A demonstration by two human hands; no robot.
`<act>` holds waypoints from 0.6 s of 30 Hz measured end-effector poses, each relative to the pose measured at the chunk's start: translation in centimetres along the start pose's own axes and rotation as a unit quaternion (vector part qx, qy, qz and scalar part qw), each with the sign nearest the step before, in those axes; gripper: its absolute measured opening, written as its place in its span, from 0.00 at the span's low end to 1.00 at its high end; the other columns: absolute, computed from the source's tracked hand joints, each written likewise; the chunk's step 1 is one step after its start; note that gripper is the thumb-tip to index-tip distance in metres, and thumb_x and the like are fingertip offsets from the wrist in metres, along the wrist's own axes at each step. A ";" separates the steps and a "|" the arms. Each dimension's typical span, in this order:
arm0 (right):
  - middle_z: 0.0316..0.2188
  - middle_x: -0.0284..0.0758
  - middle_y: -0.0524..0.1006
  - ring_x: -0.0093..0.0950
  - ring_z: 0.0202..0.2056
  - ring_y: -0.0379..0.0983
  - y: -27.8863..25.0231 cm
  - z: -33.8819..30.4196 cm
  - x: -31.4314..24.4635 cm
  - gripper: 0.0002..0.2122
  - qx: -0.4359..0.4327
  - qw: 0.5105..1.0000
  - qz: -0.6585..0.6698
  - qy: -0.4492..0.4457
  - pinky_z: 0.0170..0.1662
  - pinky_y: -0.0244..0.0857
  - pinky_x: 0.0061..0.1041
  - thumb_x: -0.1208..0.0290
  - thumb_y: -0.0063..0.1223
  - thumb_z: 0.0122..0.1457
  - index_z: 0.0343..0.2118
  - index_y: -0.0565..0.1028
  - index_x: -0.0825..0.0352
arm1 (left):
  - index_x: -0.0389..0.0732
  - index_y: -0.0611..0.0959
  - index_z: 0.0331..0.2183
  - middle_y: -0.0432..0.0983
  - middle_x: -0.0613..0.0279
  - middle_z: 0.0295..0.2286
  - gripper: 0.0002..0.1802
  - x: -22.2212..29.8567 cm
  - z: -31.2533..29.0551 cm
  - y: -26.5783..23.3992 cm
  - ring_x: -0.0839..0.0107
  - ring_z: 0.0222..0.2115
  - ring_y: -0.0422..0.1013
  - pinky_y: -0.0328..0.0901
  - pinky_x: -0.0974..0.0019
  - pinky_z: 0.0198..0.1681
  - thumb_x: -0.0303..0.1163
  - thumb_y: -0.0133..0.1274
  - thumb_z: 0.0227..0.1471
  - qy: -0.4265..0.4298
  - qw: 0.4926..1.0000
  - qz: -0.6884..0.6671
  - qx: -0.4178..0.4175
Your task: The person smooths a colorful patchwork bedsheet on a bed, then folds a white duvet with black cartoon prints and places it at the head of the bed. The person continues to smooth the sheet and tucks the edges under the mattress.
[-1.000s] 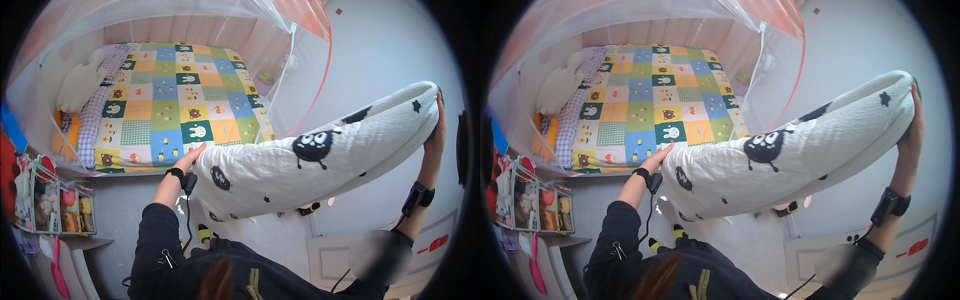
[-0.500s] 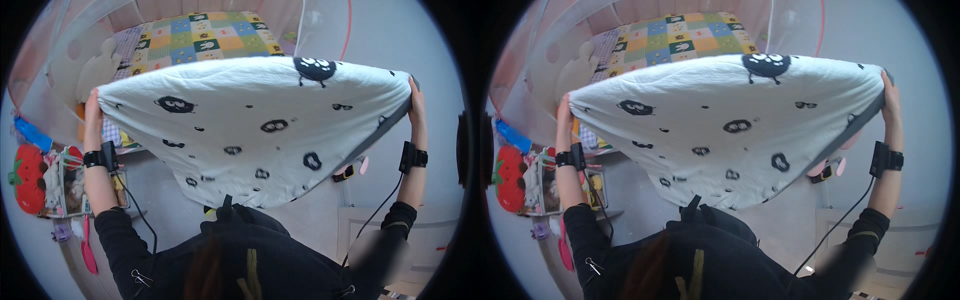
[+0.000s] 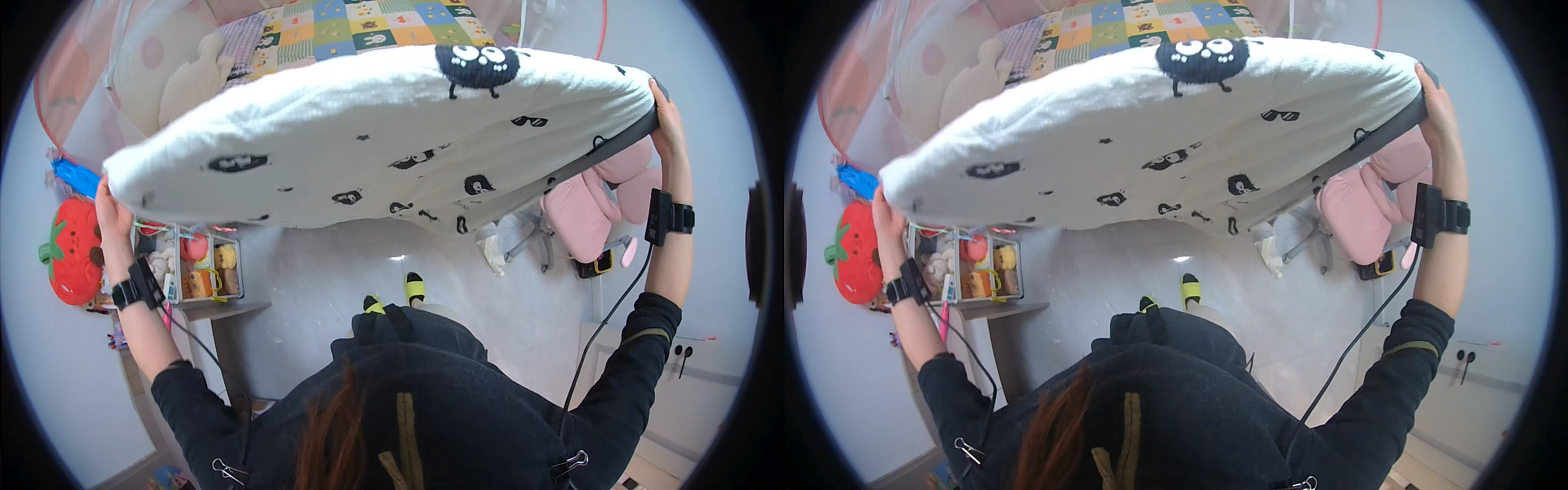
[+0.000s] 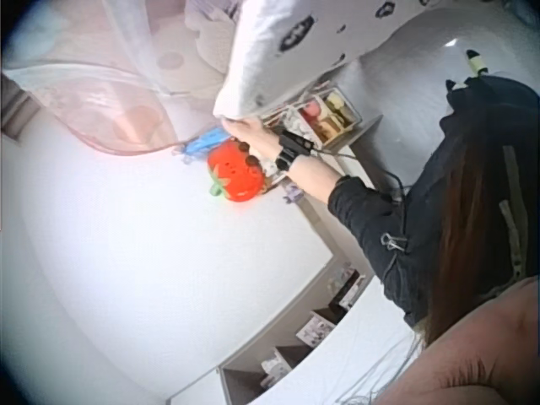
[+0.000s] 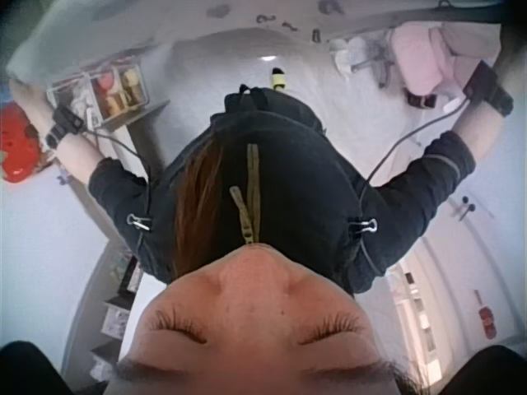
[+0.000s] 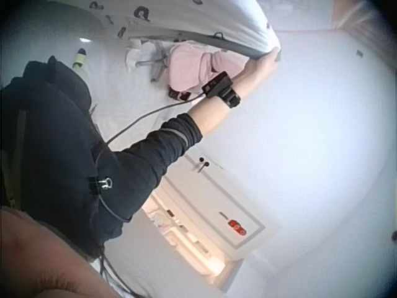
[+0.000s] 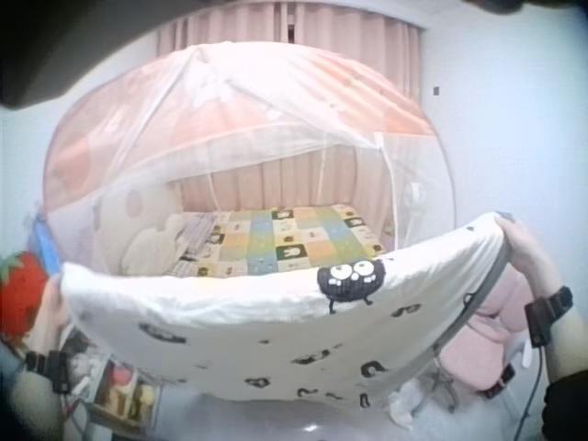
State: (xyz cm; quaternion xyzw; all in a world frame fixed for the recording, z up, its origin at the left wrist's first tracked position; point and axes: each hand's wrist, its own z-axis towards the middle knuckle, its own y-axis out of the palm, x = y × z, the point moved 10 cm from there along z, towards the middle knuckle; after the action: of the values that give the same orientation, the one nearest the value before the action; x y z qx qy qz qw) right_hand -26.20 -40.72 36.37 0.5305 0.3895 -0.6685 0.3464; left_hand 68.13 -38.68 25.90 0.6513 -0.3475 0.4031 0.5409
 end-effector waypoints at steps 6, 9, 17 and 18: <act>0.40 0.36 0.74 0.25 0.41 0.71 3.8 -2.0 -1.1 0.19 -0.154 0.983 0.027 0.092 0.43 0.66 0.24 0.60 0.48 0.59 0.45 0.71 0.72 | 0.37 0.74 0.44 0.75 0.58 0.40 0.20 -8.8 -6.8 -0.3 0.67 0.38 0.73 0.68 0.62 0.43 0.42 0.46 0.55 -0.217 0.951 0.215 -0.056; 0.42 0.36 0.74 0.25 0.44 0.70 3.8 -2.8 -5.3 0.19 -0.082 0.984 0.150 -0.058 0.46 0.65 0.24 0.61 0.45 0.61 0.46 0.69 0.72 | 0.35 0.72 0.45 0.74 0.57 0.41 0.20 -1.9 -5.5 -6.0 0.66 0.40 0.72 0.67 0.62 0.46 0.40 0.43 0.58 -0.011 0.992 0.073 0.102; 0.44 0.38 0.72 0.26 0.45 0.66 6.8 -8.5 2.3 0.25 -0.139 0.980 -0.137 0.035 0.50 0.58 0.24 0.58 0.52 0.55 0.49 0.68 0.74 | 0.33 0.68 0.49 0.67 0.52 0.49 0.20 -2.1 -5.7 -12.9 0.63 0.50 0.65 0.59 0.59 0.55 0.33 0.30 0.62 0.006 0.988 -0.053 0.148; 0.41 0.37 0.73 0.25 0.42 0.68 5.8 -8.3 1.6 0.23 -0.105 0.990 -0.098 0.014 0.47 0.60 0.23 0.58 0.52 0.55 0.46 0.70 0.74 | 0.33 0.68 0.49 0.67 0.52 0.49 0.20 -2.0 -5.4 -13.0 0.62 0.50 0.65 0.59 0.59 0.55 0.34 0.30 0.62 0.017 0.985 -0.059 0.163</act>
State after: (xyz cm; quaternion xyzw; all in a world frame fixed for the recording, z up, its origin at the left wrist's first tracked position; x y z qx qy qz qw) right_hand -17.80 -36.03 32.82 0.4601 0.5123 -0.6468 0.3278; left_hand 78.05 -31.07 19.03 0.7430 -0.2285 0.4327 0.4567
